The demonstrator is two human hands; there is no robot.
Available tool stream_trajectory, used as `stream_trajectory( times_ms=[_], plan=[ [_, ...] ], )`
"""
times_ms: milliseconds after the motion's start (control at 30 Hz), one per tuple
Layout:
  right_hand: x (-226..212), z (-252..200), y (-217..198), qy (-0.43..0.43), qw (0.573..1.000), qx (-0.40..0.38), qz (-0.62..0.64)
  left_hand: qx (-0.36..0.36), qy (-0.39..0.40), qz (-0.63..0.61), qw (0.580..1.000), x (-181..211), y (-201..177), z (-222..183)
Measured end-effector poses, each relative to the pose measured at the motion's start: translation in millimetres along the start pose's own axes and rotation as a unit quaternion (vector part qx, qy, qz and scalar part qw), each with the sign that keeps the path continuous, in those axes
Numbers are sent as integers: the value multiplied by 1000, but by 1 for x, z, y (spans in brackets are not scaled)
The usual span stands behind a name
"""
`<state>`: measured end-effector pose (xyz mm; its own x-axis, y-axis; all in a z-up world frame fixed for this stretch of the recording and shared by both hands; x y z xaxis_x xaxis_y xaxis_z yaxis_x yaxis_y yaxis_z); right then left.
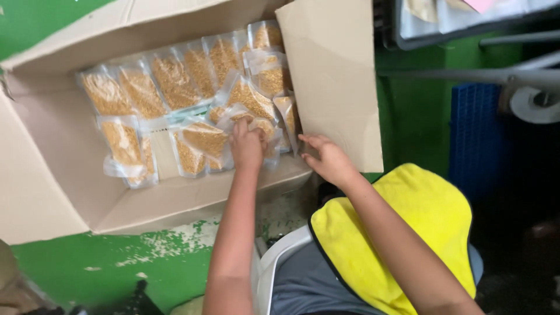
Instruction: Sealing plastic food pouches using a manual heat sealer and packing them into a cardboard box
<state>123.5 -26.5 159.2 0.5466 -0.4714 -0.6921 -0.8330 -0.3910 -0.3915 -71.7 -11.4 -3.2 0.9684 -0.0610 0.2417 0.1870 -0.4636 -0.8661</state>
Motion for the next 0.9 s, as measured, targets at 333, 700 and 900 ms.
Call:
stream_trajectory(
  times_ms=[333, 700, 900],
  plan=[
    [-59, -25, -19, -128, 991, 27, 42, 34, 92, -17, 995, 72, -206, -73],
    [-33, -188, -138, -204, 888, 328, 248, 209, 498, -94, 836, 255, -367, -168],
    [6, -342, -153, -103, 768, 570, 274, 211, 567, -54, 794, 322, -381, -206]
  ],
)
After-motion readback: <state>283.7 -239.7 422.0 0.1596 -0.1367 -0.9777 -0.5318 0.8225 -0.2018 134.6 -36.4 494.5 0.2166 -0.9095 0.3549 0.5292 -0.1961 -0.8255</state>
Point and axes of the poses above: each hand's wrist, its own z-axis towards the middle knuckle, its own y-axis out of the palm, x = y × z, the point moved 6 cm from there along z, towards the middle knuckle, and after that the axes turned 15 degrees about z, right-handed, at the moved point
